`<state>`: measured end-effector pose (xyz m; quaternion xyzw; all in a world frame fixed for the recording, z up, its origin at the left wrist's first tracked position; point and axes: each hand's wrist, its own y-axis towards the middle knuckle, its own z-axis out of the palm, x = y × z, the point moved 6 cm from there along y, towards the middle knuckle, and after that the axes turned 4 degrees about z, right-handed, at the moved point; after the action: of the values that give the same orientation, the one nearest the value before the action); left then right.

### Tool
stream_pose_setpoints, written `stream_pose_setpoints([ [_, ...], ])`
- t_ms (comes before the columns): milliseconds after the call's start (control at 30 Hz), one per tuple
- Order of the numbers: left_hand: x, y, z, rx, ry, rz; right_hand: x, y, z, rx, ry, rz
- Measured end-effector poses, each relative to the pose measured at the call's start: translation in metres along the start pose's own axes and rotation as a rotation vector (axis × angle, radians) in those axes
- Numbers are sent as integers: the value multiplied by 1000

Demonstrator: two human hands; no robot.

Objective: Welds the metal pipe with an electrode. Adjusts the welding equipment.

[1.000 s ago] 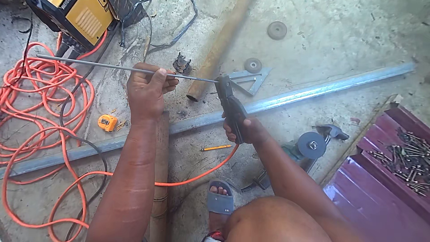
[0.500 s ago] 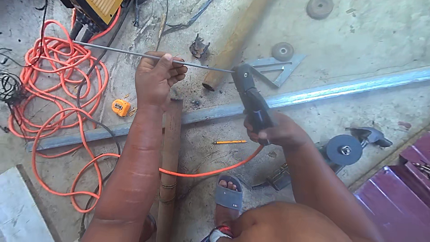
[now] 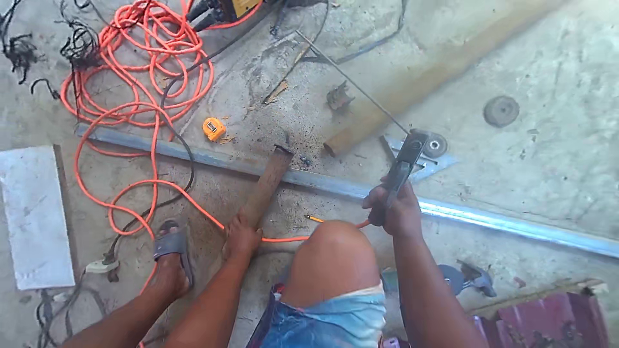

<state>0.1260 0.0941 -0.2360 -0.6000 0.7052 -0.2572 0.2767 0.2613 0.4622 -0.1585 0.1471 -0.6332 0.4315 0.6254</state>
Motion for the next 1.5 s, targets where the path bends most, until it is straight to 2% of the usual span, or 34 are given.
stream_pose_setpoints([
  [233,11,16,-18,144,-54,-87,45,-56,23,4,-275,90],
  [433,16,19,-21,233,-93,-36,39,-80,38,6,-558,-43],
  [533,18,19,-28,250,-50,17,23,-114,39,-50,-694,-52],
  [700,17,18,-16,152,0,55,-1,-191,20,-182,-909,-42],
  [867,10,12,-10,47,56,35,-31,-241,11,-238,-921,-71],
  [1133,7,17,-13,49,145,55,-63,-239,35,-140,-1055,-10],
  [1500,13,22,-9,-22,99,26,-53,-229,39,-154,-1058,-38],
])
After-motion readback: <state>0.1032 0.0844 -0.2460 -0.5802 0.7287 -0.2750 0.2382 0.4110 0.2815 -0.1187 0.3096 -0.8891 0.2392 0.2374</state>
